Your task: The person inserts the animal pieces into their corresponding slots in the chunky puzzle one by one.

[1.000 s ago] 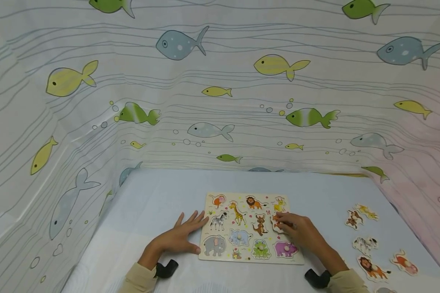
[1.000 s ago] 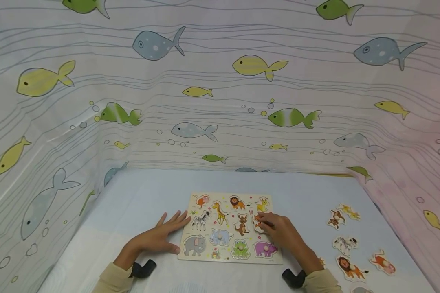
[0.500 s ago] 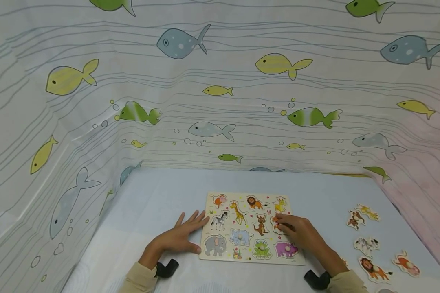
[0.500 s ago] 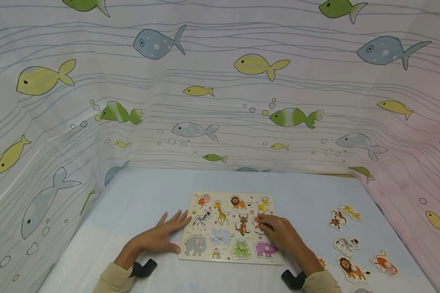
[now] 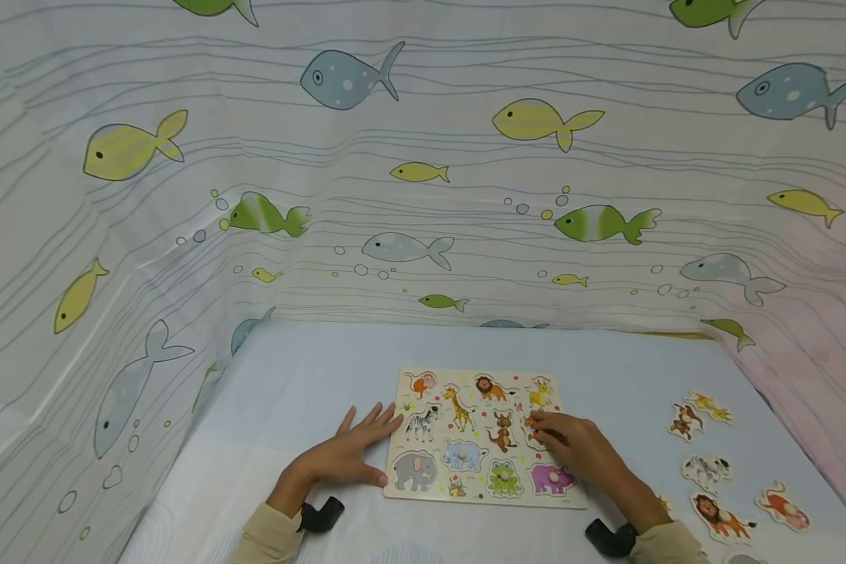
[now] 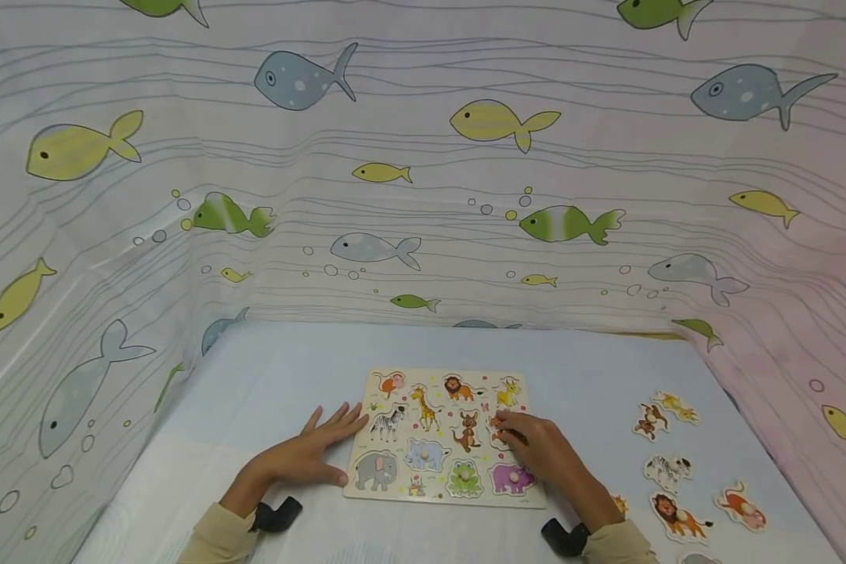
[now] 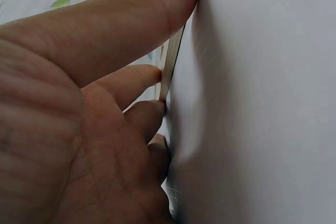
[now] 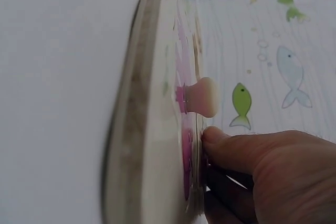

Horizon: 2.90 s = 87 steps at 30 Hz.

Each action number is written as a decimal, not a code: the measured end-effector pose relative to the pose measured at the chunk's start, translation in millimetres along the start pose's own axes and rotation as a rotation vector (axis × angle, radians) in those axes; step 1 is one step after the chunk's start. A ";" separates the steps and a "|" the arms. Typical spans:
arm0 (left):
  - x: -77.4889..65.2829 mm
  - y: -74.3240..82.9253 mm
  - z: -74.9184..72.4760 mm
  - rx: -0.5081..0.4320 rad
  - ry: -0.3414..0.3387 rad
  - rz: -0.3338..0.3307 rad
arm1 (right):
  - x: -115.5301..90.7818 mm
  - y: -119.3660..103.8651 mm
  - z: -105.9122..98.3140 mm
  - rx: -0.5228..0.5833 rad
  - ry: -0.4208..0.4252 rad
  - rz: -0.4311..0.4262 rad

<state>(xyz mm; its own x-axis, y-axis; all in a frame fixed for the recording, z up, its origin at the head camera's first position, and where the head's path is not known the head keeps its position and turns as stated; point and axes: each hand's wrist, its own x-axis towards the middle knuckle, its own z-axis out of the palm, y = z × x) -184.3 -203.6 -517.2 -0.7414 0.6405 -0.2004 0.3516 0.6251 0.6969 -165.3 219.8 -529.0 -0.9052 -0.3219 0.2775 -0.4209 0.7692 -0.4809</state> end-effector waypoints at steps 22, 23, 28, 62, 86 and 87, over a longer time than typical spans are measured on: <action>1.0 -1.2 0.8 0.008 0.012 0.011 | -0.8 -7.8 -24.4 0.033 0.035 0.072; 0.8 -0.8 0.8 0.004 0.012 0.011 | -1.2 -7.0 -29.3 0.032 0.062 0.076; -0.3 1.4 0.6 -0.010 0.011 0.006 | -7.5 2.6 -59.7 0.008 0.159 0.107; -11.5 -0.8 2.4 -0.050 0.048 -0.025 | -26.0 158.5 -104.8 0.087 0.508 1.026; 4.9 4.9 -0.1 -0.005 0.010 0.008 | -44.7 168.0 -108.9 -0.120 0.518 0.862; 5.0 4.9 -0.2 -0.005 0.009 0.009 | -44.1 166.5 -109.8 -0.111 0.523 0.863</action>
<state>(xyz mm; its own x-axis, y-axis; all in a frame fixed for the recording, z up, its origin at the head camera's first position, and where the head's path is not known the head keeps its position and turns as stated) -186.4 -197.5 -514.7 -0.7435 0.6417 -0.1882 0.3550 0.6173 0.7021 -189.0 422.7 -529.9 -0.7471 0.6293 0.2140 0.3964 0.6803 -0.6166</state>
